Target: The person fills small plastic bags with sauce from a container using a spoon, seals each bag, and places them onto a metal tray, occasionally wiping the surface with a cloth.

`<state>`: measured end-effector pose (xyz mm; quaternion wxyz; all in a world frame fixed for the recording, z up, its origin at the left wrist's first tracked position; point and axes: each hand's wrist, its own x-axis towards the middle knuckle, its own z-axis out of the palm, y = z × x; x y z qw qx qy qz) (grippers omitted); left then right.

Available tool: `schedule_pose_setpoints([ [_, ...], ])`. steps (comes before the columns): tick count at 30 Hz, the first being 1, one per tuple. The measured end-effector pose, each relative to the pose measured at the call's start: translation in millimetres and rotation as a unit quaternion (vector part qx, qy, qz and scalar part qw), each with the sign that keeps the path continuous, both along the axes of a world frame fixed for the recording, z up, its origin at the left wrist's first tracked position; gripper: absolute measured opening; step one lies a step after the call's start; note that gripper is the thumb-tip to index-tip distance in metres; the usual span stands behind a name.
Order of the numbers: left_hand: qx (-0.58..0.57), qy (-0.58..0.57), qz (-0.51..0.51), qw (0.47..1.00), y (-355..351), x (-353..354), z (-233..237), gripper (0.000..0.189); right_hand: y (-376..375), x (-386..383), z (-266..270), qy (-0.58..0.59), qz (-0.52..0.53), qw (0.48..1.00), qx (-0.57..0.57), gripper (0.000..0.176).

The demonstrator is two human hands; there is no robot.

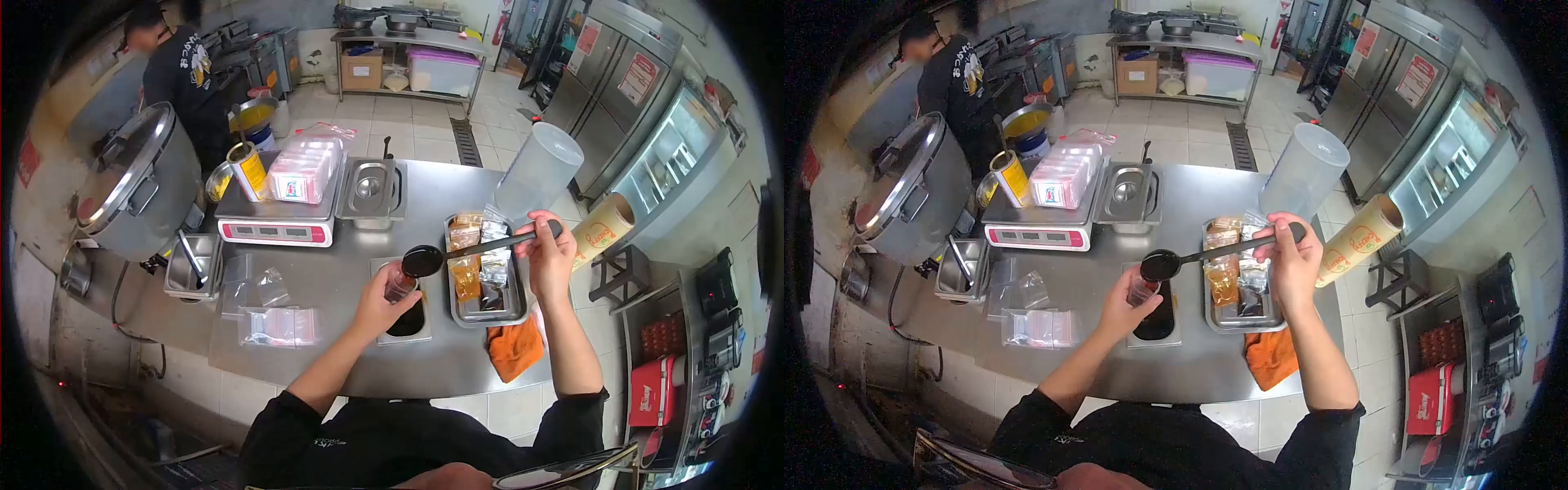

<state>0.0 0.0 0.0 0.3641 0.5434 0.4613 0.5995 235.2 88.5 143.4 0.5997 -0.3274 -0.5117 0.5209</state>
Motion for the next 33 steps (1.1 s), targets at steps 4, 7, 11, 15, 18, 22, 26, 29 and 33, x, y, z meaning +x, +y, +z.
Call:
schedule_pose_setpoints([
  [4,-0.021,0.002,0.009,1.0,1,-2,5,0.057,-5,-5,15,-0.019,0.0,0.999,0.035,0.021],
  [7,0.004,0.004,0.026,1.0,2,0,4,0.058,-13,-7,27,-0.041,0.004,0.997,0.061,0.021],
  [11,0.021,0.009,0.032,0.999,5,-2,6,0.059,-22,-9,39,-0.058,0.02,0.991,0.119,0.02],
  [15,0.024,0.008,0.03,0.999,5,-2,13,0.058,-35,-13,50,-0.072,0.028,0.983,0.164,0.019],
  [18,0.01,0.027,0.02,0.999,5,-4,20,0.058,-44,-13,58,-0.095,0.044,0.966,0.235,0.016],
  [22,0.019,0.027,0.028,0.999,7,-4,18,0.059,-53,-10,66,-0.169,0.063,0.913,0.367,0.013],
  [26,0.055,0.062,0.054,0.995,10,-4,15,0.059,-52,-13,55,-0.159,0.041,0.911,0.378,0.012],
  [29,0.07,0.038,0.052,0.995,12,-3,12,0.06,-51,-15,42,-0.1,-0.018,0.957,0.27,0.016],
  [33,0.061,0.045,0.056,0.996,6,-4,15,0.059,-42,-6,23,-0.007,-0.05,0.988,0.143,0.022],
])
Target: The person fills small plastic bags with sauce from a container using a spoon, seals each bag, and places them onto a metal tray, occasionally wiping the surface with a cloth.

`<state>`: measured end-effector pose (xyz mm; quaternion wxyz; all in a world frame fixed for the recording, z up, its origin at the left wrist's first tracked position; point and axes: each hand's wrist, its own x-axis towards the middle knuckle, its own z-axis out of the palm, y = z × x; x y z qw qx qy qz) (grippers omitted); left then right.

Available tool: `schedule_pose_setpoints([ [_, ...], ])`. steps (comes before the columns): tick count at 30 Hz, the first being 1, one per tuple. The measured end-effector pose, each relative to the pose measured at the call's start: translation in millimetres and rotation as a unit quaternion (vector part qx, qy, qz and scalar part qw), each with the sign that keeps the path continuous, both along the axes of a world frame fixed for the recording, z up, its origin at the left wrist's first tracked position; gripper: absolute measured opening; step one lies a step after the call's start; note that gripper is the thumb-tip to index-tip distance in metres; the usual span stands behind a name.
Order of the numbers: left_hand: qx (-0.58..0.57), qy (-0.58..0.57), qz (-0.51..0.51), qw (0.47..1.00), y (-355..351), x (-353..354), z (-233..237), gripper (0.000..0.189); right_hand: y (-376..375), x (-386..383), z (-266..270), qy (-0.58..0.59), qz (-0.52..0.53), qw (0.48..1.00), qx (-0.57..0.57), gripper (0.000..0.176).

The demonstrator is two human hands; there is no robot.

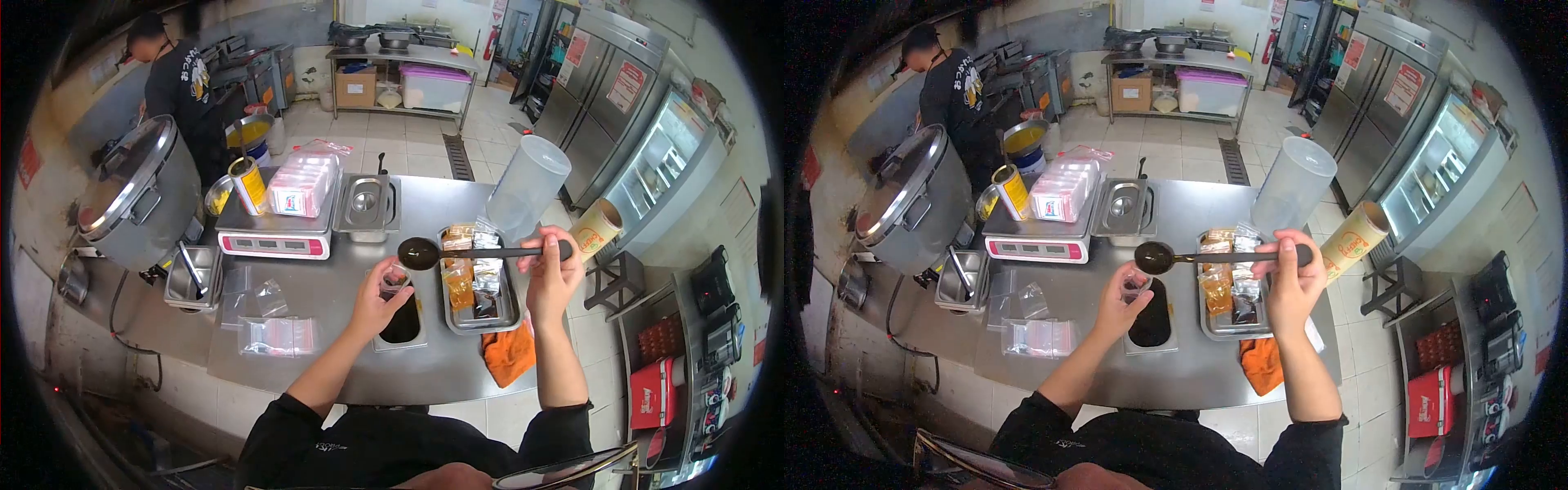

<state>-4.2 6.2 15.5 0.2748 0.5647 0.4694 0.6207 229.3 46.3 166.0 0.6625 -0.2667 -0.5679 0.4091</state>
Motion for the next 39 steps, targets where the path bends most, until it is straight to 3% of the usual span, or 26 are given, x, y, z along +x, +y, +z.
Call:
schedule_pose_setpoints([
  [3,-0.015,-0.081,-0.041,0.996,-10,-5,5,0.057,-6,8,-30,0.034,-0.092,0.995,-0.007,0.02],
  [5,-0.01,-0.166,-0.05,0.985,-16,-10,5,0.055,-22,-1,-63,-0.004,-0.096,0.995,0.035,0.016],
  [6,-0.012,-0.161,-0.05,0.986,-15,-14,4,0.055,-31,0,-92,-0.089,-0.08,0.993,0.011,0.013],
  [7,0.03,-0.173,-0.063,0.983,-14,-18,1,0.055,-37,0,-118,-0.191,-0.035,0.978,0.074,0.01],
  [9,0.079,-0.226,-0.109,0.965,-13,-21,7,0.066,-44,-18,-142,-0.353,-0.006,0.883,0.311,0.017],
  [13,0.025,-0.262,-0.097,0.96,-16,-10,29,0.087,-53,-47,-98,-0.374,0.049,0.89,0.256,0.026],
  [15,0.089,-0.125,-0.061,0.986,-13,2,24,0.103,-49,-50,-81,-0.279,0.042,0.947,0.154,0.03],
  [18,0.101,-0.084,-0.08,0.988,-22,24,15,0.116,-49,-60,-64,-0.264,0.102,0.955,0.083,0.027],
  [19,0.147,-0.177,-0.118,0.966,-26,33,27,0.094,-48,-59,-67,-0.263,0.071,0.959,0.078,0.02],
  [20,0.147,-0.176,-0.12,0.966,-32,34,38,0.094,-49,-56,-65,-0.262,0.069,0.959,0.079,0.02],
  [22,-0.033,-0.104,-0.041,0.993,-43,34,54,0.056,-51,-40,-59,-0.262,0.036,0.963,0.048,0.014],
  [23,-0.052,-0.143,-0.048,0.987,-44,29,57,0.024,-51,-31,-60,-0.27,0.043,0.96,0.055,0.008],
  [24,-0.053,-0.144,-0.049,0.987,-46,24,58,0.024,-53,-23,-60,-0.27,0.042,0.96,0.054,0.008],
  [27,-0.026,0.028,-0.036,0.999,-52,24,72,0.004,-61,-1,-52,-0.311,0.035,0.947,0.073,0.009],
  [28,-0.028,0.027,-0.037,0.999,-53,28,78,0.004,-63,5,-50,-0.328,0.042,0.941,0.071,0.01],
  [30,0.042,0.162,-0.053,0.984,-54,34,88,0.004,-66,12,-47,-0.346,0.049,0.935,0.067,0.011],
  [34,0.113,0.226,-0.059,0.966,-54,52,101,0.01,-68,24,-47,-0.311,0.054,0.944,0.097,0.012],
  [39,0.093,0.24,-0.086,0.963,-60,70,97,0.011,-73,36,-51,-0.283,0.052,0.955,0.075,0.012],
])
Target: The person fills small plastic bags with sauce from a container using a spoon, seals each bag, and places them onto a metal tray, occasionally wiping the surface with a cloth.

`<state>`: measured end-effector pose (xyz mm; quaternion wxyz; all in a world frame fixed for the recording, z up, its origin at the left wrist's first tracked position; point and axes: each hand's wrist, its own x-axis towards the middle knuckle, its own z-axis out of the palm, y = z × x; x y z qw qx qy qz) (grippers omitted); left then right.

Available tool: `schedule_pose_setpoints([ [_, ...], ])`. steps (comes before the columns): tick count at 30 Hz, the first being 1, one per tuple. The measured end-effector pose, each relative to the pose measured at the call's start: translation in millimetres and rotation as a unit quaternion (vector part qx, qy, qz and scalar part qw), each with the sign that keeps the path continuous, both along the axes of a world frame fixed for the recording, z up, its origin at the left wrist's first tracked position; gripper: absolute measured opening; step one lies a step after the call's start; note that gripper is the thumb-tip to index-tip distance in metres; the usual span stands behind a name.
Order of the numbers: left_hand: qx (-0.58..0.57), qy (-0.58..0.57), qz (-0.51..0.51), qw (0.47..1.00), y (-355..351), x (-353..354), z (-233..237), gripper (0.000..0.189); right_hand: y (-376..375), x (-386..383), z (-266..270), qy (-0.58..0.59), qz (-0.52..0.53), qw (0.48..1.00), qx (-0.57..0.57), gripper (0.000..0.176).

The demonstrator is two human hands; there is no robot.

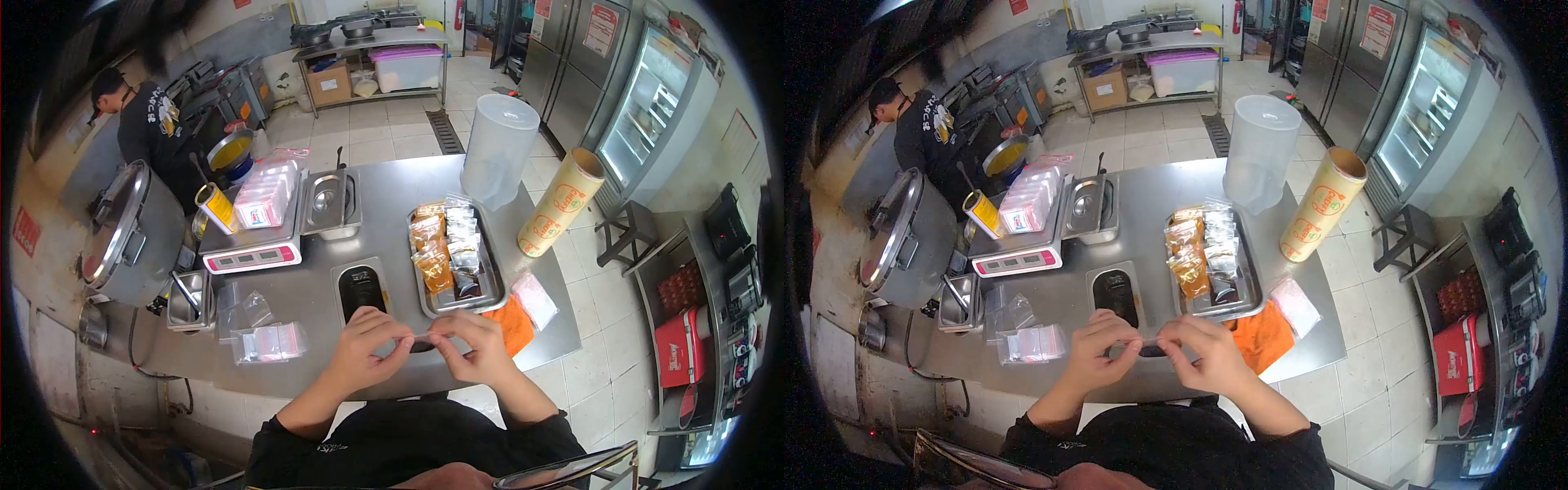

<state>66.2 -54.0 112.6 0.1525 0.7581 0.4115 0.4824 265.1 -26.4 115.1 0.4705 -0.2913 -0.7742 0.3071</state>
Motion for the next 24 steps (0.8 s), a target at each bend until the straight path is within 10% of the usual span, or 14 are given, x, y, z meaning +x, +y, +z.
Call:
schedule_pose_setpoints([
  [24,-0.018,0.068,-0.008,0.997,-13,73,-2,0.007,-8,84,-13,-0.059,0.028,0.997,0.029,0.012],
])
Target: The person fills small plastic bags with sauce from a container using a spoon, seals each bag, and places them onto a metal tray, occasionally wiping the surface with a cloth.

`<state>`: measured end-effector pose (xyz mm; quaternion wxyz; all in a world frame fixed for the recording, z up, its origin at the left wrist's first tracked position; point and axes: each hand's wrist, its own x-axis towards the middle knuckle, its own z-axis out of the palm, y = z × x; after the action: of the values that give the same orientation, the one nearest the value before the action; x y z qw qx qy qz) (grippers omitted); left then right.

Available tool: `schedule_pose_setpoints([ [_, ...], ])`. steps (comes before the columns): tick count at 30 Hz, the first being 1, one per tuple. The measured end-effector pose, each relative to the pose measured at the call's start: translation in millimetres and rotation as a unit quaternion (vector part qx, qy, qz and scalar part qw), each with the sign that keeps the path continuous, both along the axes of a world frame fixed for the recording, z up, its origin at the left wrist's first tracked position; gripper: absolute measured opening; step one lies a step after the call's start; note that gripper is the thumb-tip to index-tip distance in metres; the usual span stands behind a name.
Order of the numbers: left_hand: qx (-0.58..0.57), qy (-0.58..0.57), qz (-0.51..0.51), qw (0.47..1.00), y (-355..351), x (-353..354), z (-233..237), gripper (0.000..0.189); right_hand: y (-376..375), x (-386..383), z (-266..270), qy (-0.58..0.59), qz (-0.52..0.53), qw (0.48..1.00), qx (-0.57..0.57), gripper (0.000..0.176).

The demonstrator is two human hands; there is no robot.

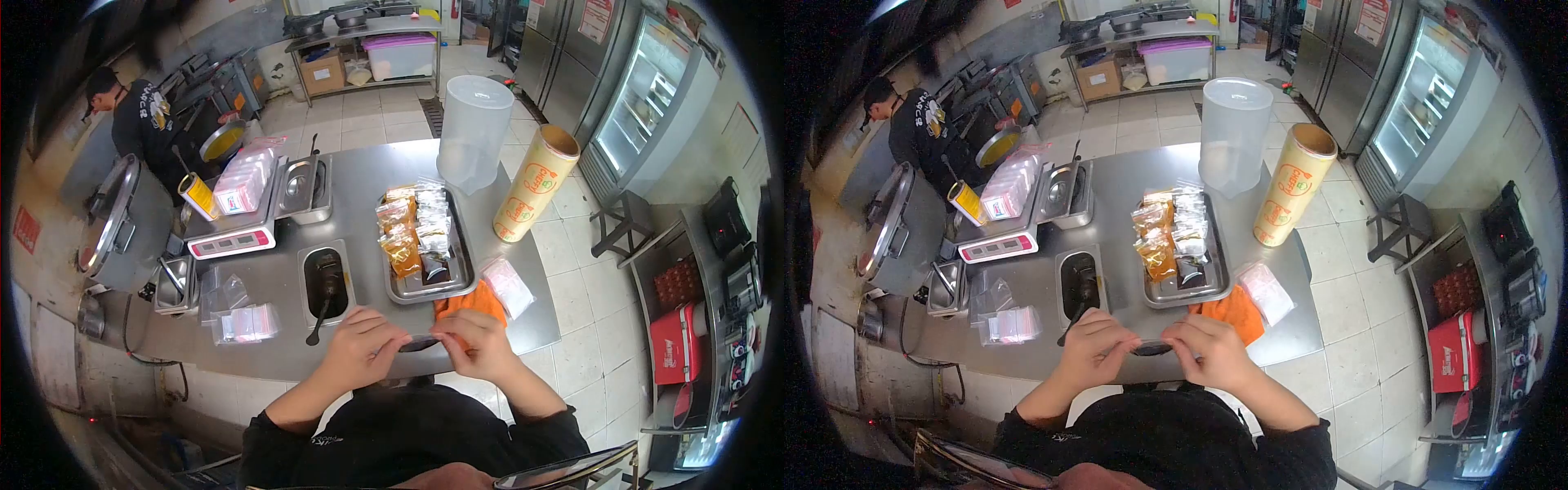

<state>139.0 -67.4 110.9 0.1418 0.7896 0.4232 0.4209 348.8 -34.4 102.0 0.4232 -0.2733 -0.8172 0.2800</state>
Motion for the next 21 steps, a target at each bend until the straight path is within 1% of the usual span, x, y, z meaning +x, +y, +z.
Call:
schedule_pose_setpoints([
  [2,-0.017,-0.002,0.009,1.0,0,0,-1,0.007,1,13,1,-0.018,-0.031,0.999,-0.022,0.012],
  [3,-0.027,-0.009,0.009,1.0,1,0,-3,0.007,3,19,-3,-0.017,-0.03,0.999,-0.023,0.012],
  [5,-0.038,-0.014,0.008,0.999,4,0,-7,0.007,8,27,-11,-0.048,-0.068,0.996,-0.015,0.01],
  [6,-0.034,-0.009,0.029,0.999,8,-2,-10,0.007,13,26,-10,-0.048,-0.068,0.996,-0.015,0.01],
  [8,-0.03,-0.007,0.051,0.998,16,5,-18,0.006,28,24,-6,-0.033,-0.067,0.995,0.069,0.007],
  [9,-0.022,0.021,0.023,0.999,20,17,-23,0.006,29,20,-9,-0.035,-0.066,0.995,0.066,0.007],
  [10,-0.015,0.05,-0.006,0.999,22,25,-26,0.005,28,14,-14,-0.062,-0.024,0.996,0.051,0.008],
  [11,-0.016,0.05,-0.006,0.999,26,28,-29,0.005,31,11,-20,-0.088,0.018,0.995,0.04,0.009],
  [13,0.022,0.075,0.006,0.997,39,31,-30,0.006,38,15,-28,-0.092,0.006,0.995,0.027,0.01],
  [14,0.02,0.075,0.007,0.997,42,32,-30,0.006,40,18,-29,-0.097,0.016,0.995,0.018,0.009],
  [16,0.013,0.111,-0.034,0.993,45,33,-31,0.005,41,28,-33,-0.102,0.028,0.994,0.001,0.008],
  [17,0.011,0.111,-0.035,0.993,50,34,-32,0.005,42,35,-33,-0.074,0.01,0.997,-0.025,0.007],
  [18,-0.022,0.101,-0.058,0.993,56,35,-34,0.005,44,43,-34,-0.047,-0.009,0.998,-0.05,0.008],
  [19,-0.055,0.09,-0.082,0.991,65,36,-37,0.005,48,49,-34,-0.047,-0.01,0.998,-0.051,0.008],
  [21,-0.114,0.048,-0.128,0.984,106,41,-52,0.006,56,65,-35,-0.081,-0.111,0.99,0.025,0.012],
])
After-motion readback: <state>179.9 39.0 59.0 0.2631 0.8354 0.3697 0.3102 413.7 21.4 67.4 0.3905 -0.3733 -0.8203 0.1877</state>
